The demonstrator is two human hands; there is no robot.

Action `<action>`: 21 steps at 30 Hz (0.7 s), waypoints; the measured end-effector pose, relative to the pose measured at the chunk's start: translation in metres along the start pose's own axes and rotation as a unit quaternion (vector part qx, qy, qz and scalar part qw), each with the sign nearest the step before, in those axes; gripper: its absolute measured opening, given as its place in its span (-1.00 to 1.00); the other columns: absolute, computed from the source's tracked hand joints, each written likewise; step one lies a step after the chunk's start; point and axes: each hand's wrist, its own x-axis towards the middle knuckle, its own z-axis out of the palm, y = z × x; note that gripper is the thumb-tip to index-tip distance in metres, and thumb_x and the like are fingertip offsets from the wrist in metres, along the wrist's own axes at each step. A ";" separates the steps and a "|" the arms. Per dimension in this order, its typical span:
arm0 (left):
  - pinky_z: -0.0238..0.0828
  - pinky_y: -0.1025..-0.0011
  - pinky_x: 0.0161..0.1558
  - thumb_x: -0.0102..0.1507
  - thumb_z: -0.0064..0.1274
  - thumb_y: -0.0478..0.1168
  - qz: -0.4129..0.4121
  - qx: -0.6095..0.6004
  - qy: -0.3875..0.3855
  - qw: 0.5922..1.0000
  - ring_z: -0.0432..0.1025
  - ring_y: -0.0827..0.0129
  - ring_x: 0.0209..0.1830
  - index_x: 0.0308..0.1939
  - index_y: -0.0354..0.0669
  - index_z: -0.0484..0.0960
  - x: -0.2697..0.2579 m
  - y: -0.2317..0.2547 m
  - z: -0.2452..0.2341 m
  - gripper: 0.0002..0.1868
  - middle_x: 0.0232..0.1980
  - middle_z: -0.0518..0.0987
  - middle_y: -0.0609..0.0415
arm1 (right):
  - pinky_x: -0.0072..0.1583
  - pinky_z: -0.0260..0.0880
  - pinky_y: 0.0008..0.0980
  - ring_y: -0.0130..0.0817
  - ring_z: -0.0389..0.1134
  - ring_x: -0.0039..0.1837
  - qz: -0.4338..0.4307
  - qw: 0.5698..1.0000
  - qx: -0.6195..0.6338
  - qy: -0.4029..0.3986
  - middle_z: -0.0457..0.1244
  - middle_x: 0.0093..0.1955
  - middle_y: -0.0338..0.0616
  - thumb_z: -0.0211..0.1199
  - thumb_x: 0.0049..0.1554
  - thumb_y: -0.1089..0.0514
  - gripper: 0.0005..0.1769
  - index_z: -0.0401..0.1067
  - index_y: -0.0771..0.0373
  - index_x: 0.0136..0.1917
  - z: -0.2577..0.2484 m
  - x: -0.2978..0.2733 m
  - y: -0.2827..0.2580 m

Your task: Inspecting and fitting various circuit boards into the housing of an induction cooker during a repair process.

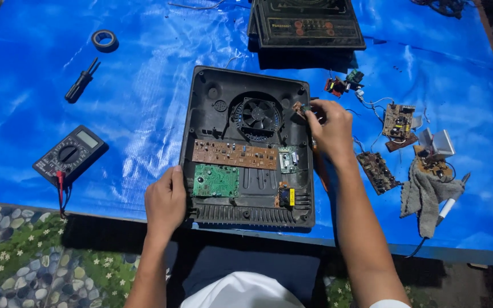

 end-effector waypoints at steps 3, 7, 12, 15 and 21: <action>-0.03 0.23 -0.48 0.49 -0.30 -0.11 0.002 0.003 0.007 1.000 0.21 0.11 -0.68 -0.50 -0.26 0.63 -0.001 0.003 -0.001 -0.43 -0.69 0.40 -0.22 | -0.09 0.48 -0.18 0.02 0.46 -0.12 -0.024 0.999 -0.032 0.005 0.40 -0.16 0.03 0.44 0.13 0.32 -0.85 0.61 0.30 0.01 0.020 0.010 0.026; -0.02 0.23 -0.47 0.49 -0.28 -0.14 0.006 -0.004 0.010 1.000 0.20 0.16 -0.64 -0.54 -0.25 0.60 -0.003 0.010 -0.004 -0.44 -0.70 0.39 -0.20 | -0.03 0.48 -0.22 -0.11 0.46 -0.09 -0.023 0.999 -0.044 0.013 0.41 -0.16 -0.12 0.46 0.13 0.24 -0.90 0.63 0.18 -0.04 0.035 0.021 0.026; 0.01 0.25 -0.47 0.50 -0.30 -0.12 0.002 -0.013 0.013 1.000 0.23 0.24 -0.64 -0.54 -0.22 0.59 -0.003 0.005 -0.002 -0.43 -0.71 0.38 -0.15 | -0.01 0.46 -0.23 -0.12 0.45 -0.08 -0.003 0.999 -0.037 -0.001 0.41 -0.22 -0.16 0.48 0.09 0.24 -0.92 0.64 0.14 -0.11 0.045 0.021 0.020; 0.04 0.22 -0.47 0.49 -0.29 -0.11 -0.002 -0.005 0.011 1.000 0.27 0.13 -0.62 -0.49 -0.25 0.64 -0.001 0.002 -0.001 -0.44 -0.65 0.46 -0.21 | 0.03 0.45 -0.24 -0.10 0.44 -0.03 0.002 0.999 -0.046 -0.022 0.43 -0.20 -0.14 0.53 0.04 0.20 -0.89 0.65 0.15 -0.12 0.047 0.019 0.025; 0.05 0.25 -0.45 0.49 -0.30 -0.11 -0.012 -0.008 0.009 1.000 0.23 0.25 -0.62 -0.54 -0.21 0.60 -0.002 0.007 -0.003 -0.43 -0.70 0.41 -0.14 | 0.06 0.47 -0.24 -0.10 0.41 0.04 0.017 0.997 -0.033 -0.065 0.44 -0.14 -0.10 0.49 0.05 0.27 -0.84 0.66 0.19 -0.05 0.038 0.022 0.011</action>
